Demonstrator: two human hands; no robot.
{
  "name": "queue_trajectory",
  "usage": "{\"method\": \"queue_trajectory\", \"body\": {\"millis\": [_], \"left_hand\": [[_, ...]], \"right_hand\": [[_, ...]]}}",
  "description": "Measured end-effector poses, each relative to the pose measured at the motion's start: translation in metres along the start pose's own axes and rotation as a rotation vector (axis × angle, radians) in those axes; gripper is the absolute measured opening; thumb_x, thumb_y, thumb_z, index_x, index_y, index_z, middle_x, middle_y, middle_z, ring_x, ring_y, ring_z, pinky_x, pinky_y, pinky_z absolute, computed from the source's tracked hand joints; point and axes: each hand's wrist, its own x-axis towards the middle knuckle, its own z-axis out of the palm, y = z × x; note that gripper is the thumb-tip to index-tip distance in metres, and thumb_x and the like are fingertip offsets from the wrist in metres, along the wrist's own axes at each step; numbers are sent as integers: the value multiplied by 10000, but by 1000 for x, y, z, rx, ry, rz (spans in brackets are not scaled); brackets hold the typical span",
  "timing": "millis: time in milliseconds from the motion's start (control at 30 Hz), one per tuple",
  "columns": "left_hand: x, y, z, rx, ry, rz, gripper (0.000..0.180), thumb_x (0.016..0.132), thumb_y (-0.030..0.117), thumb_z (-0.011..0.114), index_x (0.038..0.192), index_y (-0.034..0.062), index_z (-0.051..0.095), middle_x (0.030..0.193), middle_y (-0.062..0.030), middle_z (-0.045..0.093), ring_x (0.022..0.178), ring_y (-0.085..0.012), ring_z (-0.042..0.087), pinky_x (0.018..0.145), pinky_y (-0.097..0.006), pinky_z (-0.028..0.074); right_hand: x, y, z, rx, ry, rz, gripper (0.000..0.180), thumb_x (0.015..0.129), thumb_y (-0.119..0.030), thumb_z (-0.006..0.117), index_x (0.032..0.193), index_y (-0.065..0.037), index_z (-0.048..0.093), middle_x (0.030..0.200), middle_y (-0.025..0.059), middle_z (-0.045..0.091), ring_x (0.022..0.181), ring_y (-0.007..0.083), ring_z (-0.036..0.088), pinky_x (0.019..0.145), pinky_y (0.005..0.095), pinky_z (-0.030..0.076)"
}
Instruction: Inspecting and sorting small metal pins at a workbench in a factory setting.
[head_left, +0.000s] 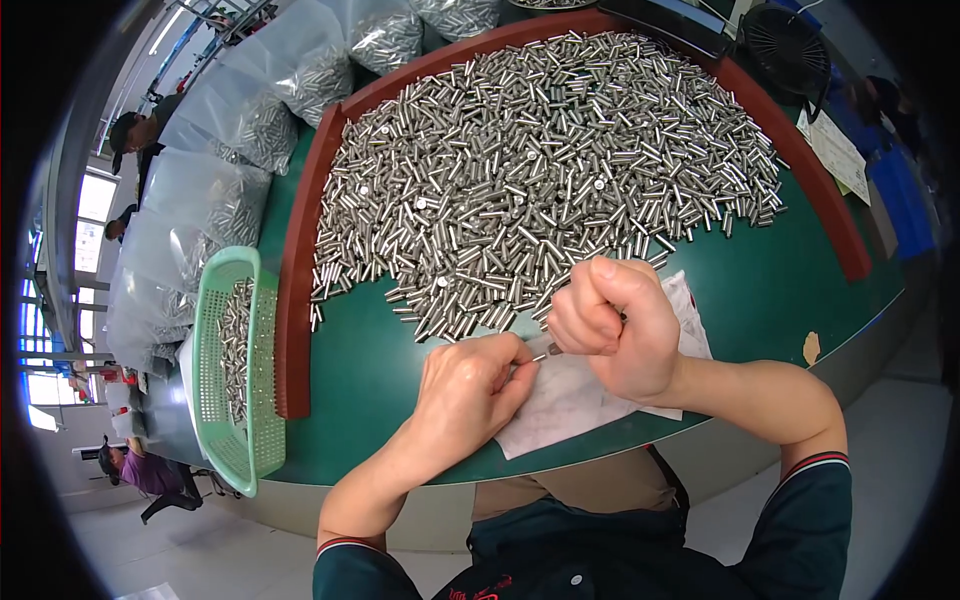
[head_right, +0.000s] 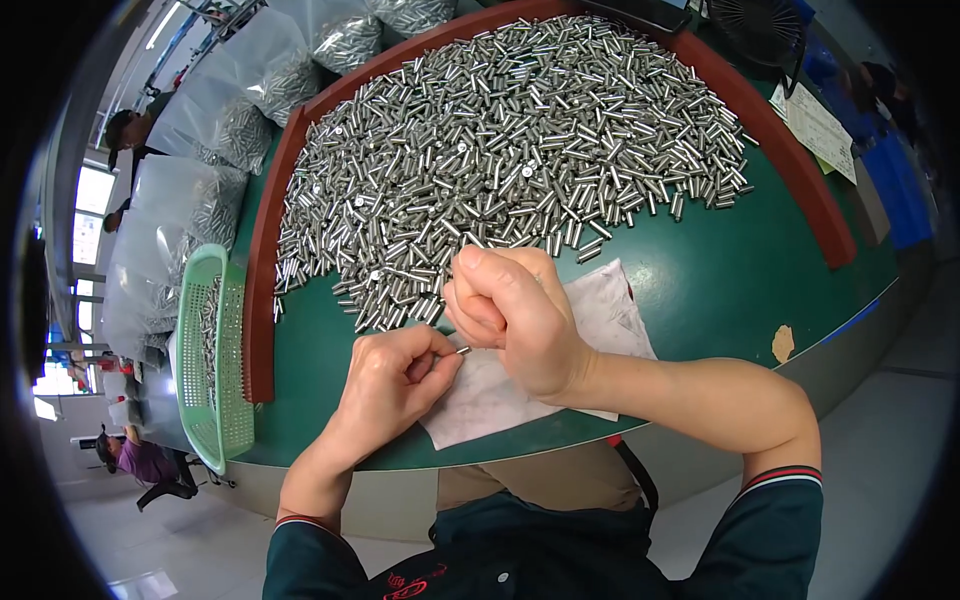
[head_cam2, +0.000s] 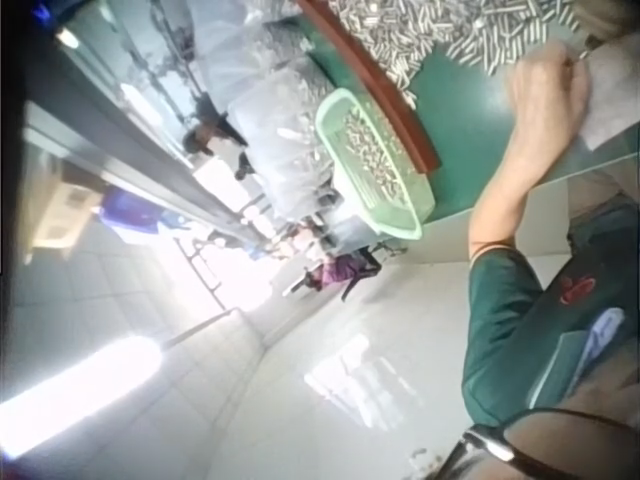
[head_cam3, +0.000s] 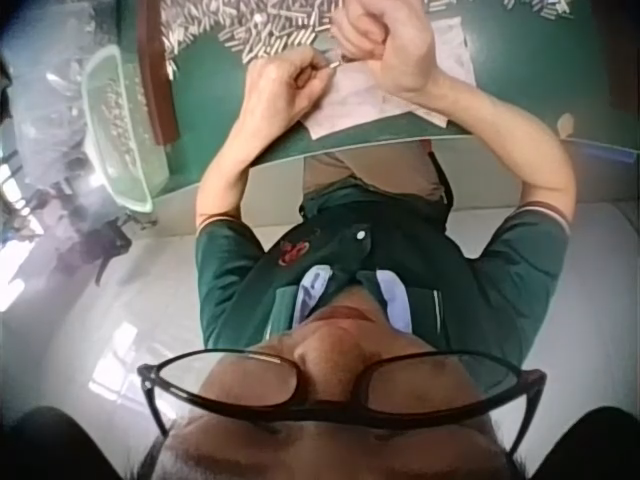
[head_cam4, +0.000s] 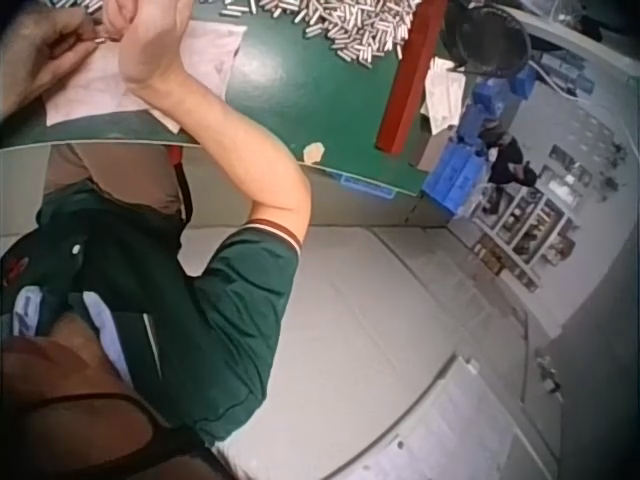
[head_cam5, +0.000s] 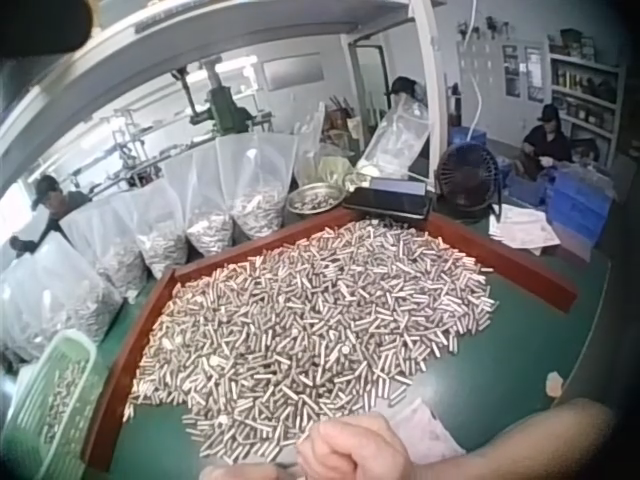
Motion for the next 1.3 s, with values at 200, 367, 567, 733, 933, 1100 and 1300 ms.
{"method": "queue_trajectory", "body": {"millis": [200,367,567,733,933,1100,1300], "left_hand": [[0,0,1,-7,6,9,67,674,44,599,662,34,534,476,-74,467,413,-226,474,397,-330,356],[-1,1,0,-6,2,10,68,671,38,600,662,31,533,478,-76,468,417,-228,478,398,-329,358],[1,1,1,-16,-8,30,81,679,32,588,650,19,514,489,-100,470,434,-264,485,409,-347,369],[3,-1,6,29,38,135,108,683,31,579,635,8,486,527,-121,490,465,-290,498,420,-364,377],[3,-2,-8,-211,38,-98,64,712,37,593,702,8,536,544,-41,506,476,-126,489,431,-269,369],[3,-30,-26,-1548,-219,-334,112,821,103,547,910,38,525,788,-39,557,468,-15,301,438,-158,259],[6,-30,-31,-1571,-65,-430,144,823,76,447,927,22,530,793,-47,552,458,-36,284,453,-168,247]], "right_hand": [[-2,1,3,-20,18,13,404,868,-226,318,483,-104,291,401,-18,259,374,83,181,383,245,171],[-3,3,6,-37,34,8,402,868,-219,317,486,-100,285,409,-17,262,380,83,189,386,244,174],[-6,3,8,-94,27,4,396,872,-197,318,491,-94,281,426,-22,252,397,81,196,398,242,177],[-5,8,13,-182,39,-24,384,862,-190,336,496,-89,277,452,-29,243,432,76,216,426,236,189],[-6,5,10,-186,51,-26,380,859,-200,328,499,-90,275,441,-16,243,418,83,208,419,244,188],[-5,13,9,-127,25,-81,392,868,-230,320,502,-96,274,421,-8,254,388,87,179,398,249,176],[-6,15,13,-100,48,-115,386,868,-208,316,503,-92,274,427,-9,253,398,89,188,408,252,184]]}}
